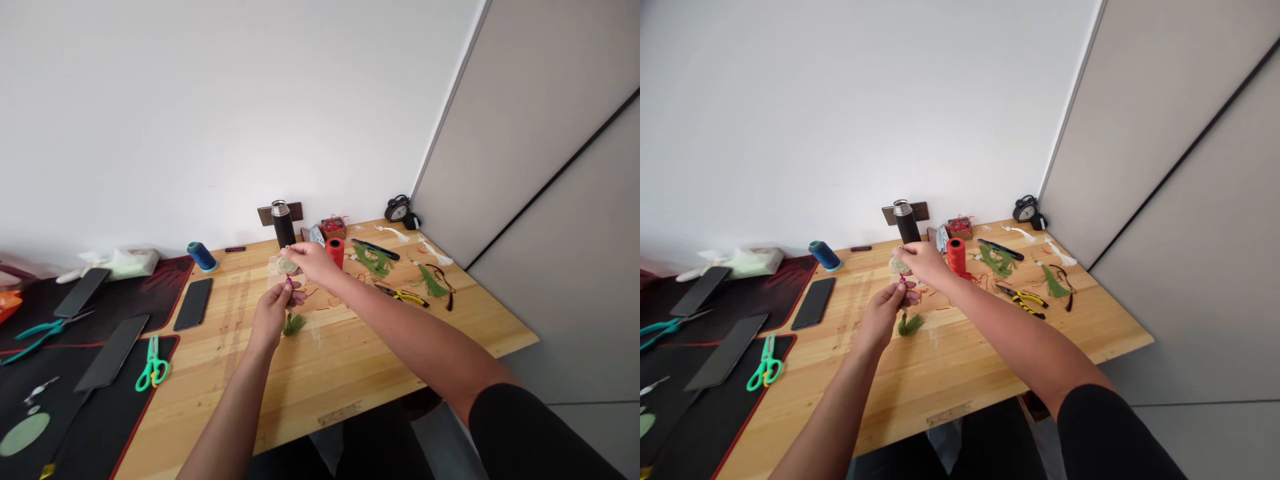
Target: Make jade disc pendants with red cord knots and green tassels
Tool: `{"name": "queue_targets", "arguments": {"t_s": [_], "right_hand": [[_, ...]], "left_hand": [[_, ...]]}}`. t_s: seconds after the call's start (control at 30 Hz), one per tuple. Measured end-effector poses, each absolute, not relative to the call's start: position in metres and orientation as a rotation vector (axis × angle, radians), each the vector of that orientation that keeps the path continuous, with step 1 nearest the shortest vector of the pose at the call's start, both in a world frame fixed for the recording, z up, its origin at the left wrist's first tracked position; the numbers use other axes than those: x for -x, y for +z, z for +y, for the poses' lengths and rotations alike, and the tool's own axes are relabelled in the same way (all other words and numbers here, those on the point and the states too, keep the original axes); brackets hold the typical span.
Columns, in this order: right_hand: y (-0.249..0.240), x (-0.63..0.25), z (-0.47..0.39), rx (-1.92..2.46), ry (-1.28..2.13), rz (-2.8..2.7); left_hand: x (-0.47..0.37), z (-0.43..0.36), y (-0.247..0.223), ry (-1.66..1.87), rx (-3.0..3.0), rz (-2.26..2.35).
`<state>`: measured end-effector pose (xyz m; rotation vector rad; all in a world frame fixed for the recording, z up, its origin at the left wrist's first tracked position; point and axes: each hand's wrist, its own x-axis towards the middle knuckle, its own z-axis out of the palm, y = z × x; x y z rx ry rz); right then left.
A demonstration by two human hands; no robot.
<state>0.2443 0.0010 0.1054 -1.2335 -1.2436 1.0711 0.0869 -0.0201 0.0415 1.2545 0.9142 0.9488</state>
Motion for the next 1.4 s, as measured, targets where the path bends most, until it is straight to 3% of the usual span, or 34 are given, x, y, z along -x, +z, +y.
{"name": "queue_targets", "arguments": {"t_s": [0.83, 1.03, 1.4], "right_hand": [[0.093, -0.242, 0.007, 1.14, 1.245, -1.104], [0.104, -0.244, 0.0, 1.014, 1.426, -1.047], [0.117, -0.242, -0.006, 0.987, 1.412, -1.061]], "left_hand": [[-0.087, -0.024, 0.034, 0.964, -1.13, 0.892], [-0.083, -0.026, 0.037, 0.958, -1.158, 0.895], [-0.079, -0.028, 0.035, 0.942, -1.143, 0.873]]}}
